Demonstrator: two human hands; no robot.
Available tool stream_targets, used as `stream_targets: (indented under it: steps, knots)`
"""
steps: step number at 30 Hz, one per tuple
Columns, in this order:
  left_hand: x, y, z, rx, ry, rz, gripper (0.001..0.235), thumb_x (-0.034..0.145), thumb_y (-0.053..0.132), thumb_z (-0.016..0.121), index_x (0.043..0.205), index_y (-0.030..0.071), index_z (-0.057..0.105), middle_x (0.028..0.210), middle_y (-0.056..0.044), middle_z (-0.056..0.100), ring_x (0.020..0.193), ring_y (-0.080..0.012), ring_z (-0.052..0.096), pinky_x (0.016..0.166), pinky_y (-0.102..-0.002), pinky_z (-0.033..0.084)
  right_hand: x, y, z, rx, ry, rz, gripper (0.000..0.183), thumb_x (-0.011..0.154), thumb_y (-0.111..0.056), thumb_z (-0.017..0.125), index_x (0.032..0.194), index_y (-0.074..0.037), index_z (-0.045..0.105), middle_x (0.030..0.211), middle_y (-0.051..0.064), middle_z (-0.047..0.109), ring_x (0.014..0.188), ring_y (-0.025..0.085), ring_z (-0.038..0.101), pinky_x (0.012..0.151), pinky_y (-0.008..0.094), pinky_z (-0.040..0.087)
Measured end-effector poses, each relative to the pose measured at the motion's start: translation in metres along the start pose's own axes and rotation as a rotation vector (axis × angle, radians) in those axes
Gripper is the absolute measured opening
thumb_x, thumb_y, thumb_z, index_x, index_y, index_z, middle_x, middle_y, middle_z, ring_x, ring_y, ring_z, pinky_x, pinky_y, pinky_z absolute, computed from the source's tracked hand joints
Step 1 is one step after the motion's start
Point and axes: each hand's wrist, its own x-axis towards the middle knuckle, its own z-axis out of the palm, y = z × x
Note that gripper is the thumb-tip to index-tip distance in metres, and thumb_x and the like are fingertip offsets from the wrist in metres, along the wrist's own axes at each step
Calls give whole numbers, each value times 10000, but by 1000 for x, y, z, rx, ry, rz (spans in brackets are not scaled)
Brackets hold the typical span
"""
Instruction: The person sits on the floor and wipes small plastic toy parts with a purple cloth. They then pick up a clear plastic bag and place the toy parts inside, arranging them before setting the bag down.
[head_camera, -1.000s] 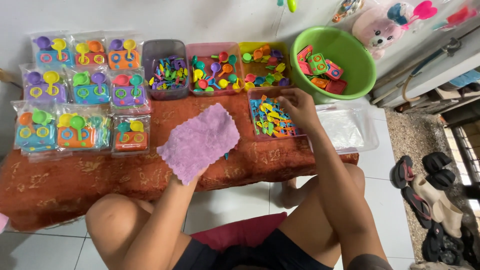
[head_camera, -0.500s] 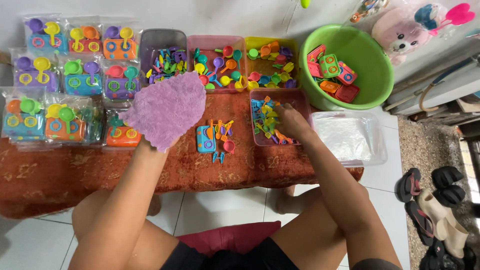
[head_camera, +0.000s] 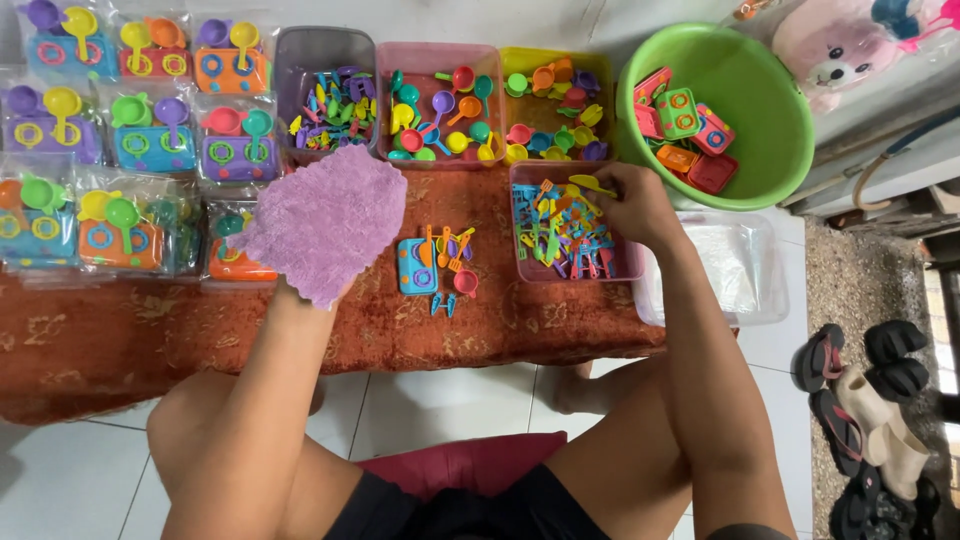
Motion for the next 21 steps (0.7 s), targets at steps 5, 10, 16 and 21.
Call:
stream_targets:
  steps: [5, 10, 16, 21]
  knots:
    - [-7, -2, -10, -5, 10, 14, 362, 925, 405, 451, 1155, 154, 572, 1212, -70, 586, 1128, -287, 595, 973, -439, 502, -4, -20, 0, 123, 13, 9, 243, 835, -125, 813, 1060, -60, 748, 844, 39, 666, 725, 151, 560, 677, 293, 465]
    - [-11, -6, -14, -10, 24, 24, 376, 930, 414, 443, 1176, 155, 563, 1235, -71, 574, 1149, -290, 582, 989, -443, 490, -10, -36, -4, 159, -12, 29, 259, 859, -91, 807, 1107, -41, 751, 879, 66, 712, 762, 148, 621, 701, 283, 497]
    - [-8, -7, -18, -20, 42, 33, 396, 938, 424, 431, 1204, 158, 551, 1266, -74, 558, 1176, -295, 564, 1009, -449, 473, -3, -13, -3, -65, 6, 16, 229, 884, -127, 797, 1112, -143, 781, 921, 55, 762, 857, 218, 738, 751, 321, 564]
    - [-9, -13, -17, -23, 48, 42, 415, 945, 435, 420, 1232, 160, 539, 1297, -76, 543, 1204, -299, 547, 1030, -455, 456, -2, -14, -7, -152, 198, -202, 157, 881, -102, 793, 1034, -71, 783, 903, 96, 743, 805, 300, 731, 686, 370, 592]
